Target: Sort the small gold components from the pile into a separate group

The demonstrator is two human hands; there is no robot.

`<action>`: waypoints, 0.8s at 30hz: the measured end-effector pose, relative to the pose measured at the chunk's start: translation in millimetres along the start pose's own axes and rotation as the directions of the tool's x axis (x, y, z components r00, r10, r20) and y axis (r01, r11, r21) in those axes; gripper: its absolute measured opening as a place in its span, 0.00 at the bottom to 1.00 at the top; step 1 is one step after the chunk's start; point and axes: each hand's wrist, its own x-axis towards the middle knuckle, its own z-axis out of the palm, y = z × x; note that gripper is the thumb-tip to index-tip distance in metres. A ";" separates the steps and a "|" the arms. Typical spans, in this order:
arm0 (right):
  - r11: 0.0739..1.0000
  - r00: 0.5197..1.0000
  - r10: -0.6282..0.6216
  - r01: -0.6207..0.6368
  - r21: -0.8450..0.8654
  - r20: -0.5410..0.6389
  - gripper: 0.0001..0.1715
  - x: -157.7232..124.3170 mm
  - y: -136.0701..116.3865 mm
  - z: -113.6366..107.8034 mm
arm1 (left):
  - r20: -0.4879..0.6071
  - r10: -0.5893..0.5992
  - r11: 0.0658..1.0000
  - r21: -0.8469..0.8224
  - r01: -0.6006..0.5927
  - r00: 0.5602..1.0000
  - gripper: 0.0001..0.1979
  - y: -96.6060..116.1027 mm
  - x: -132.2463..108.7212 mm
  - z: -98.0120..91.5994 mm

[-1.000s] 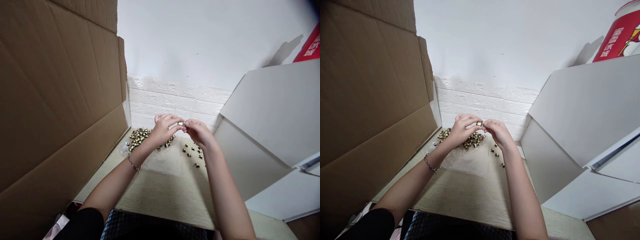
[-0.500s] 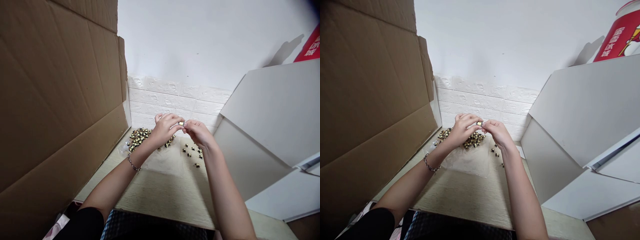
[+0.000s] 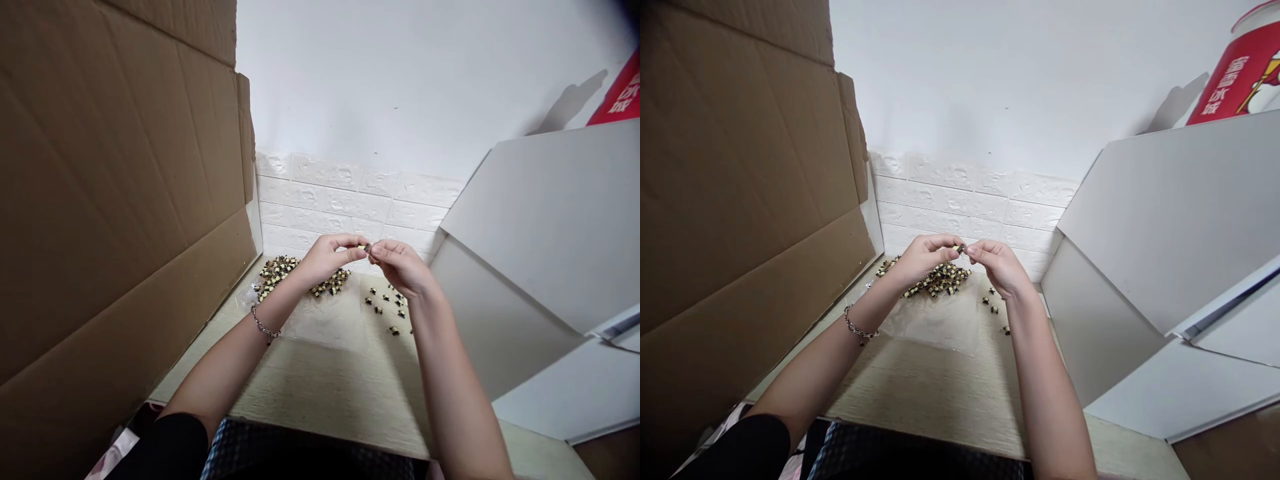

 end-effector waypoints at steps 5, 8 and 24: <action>0.993 0.995 -0.032 0.021 -0.120 -0.092 0.08 0.1 -2.5 -2.7 | 0.057 -0.076 0.997 0.026 0.075 0.995 0.13 1.7 -1.2 -3.0; 0.967 0.993 -0.005 -0.025 -0.255 -0.116 0.07 -0.3 -5.0 -4.8 | 0.090 -0.080 0.983 0.175 0.063 0.993 0.13 0.6 -0.8 -6.8; 0.605 0.934 -0.260 -0.040 -0.795 -0.244 0.12 4.2 8.2 6.6 | 0.064 0.131 0.341 0.934 -0.105 0.989 0.06 -15.7 -0.4 9.7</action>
